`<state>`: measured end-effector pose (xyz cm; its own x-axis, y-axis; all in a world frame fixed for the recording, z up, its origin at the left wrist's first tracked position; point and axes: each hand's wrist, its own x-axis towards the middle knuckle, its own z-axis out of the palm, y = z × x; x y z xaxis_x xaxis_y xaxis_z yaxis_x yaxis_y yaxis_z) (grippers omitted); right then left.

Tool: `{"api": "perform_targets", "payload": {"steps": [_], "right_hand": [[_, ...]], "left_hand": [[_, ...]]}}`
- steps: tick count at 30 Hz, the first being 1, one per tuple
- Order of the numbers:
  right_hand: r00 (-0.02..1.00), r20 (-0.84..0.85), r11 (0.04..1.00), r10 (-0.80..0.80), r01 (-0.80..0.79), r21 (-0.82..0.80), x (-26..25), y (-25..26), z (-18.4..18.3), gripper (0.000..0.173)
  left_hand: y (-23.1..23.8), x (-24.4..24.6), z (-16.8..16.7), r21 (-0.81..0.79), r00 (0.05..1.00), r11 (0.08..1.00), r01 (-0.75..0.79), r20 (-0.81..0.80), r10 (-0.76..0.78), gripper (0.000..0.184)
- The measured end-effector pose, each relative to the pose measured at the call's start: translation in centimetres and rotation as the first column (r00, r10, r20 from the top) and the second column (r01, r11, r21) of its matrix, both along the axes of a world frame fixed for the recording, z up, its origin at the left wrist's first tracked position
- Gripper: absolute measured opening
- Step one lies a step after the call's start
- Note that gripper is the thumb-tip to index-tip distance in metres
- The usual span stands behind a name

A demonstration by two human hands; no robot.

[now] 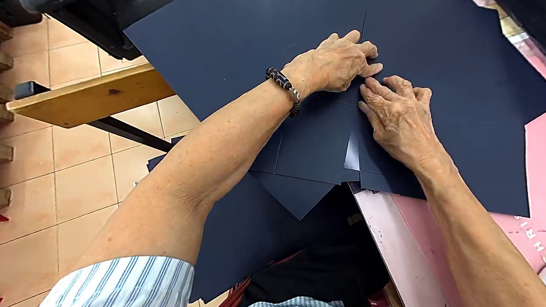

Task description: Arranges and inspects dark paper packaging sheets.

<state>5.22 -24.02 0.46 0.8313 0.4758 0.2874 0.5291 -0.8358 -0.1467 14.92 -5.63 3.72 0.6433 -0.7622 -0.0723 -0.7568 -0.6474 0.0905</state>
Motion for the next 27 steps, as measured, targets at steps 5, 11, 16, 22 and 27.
{"api": "perform_targets", "payload": {"steps": [5,11,16,22,27], "right_hand": [[0.999,0.032,0.999,0.028,-0.028,-0.016,-1.3,1.0,0.1,0.038],[0.997,0.0,0.997,0.077,-0.077,0.011,-4.9,1.8,0.5,0.035],[0.994,-0.042,0.991,0.098,-0.094,0.091,-5.0,1.3,0.2,0.037],[0.996,-0.043,0.973,0.082,-0.07,0.221,-4.8,1.2,1.0,0.045],[0.996,0.091,0.981,-0.022,0.004,0.193,-6.7,-1.2,2.5,0.054]], "left_hand": [[0.2,0.3,0.0,-0.009,1.0,1.0,0.008,-0.009,-0.008,0.065],[0.1,0.4,-0.3,-0.043,1.0,0.999,0.0,0.006,0.001,0.061],[-0.1,0.9,-0.3,-0.112,0.999,0.993,-0.026,-0.047,0.021,0.06],[5.5,-2.4,0.3,-0.537,0.961,0.797,-0.276,-0.163,0.223,0.056],[15.3,-6.8,1.3,-0.454,0.78,0.643,-0.617,-0.243,0.577,0.043]]}}
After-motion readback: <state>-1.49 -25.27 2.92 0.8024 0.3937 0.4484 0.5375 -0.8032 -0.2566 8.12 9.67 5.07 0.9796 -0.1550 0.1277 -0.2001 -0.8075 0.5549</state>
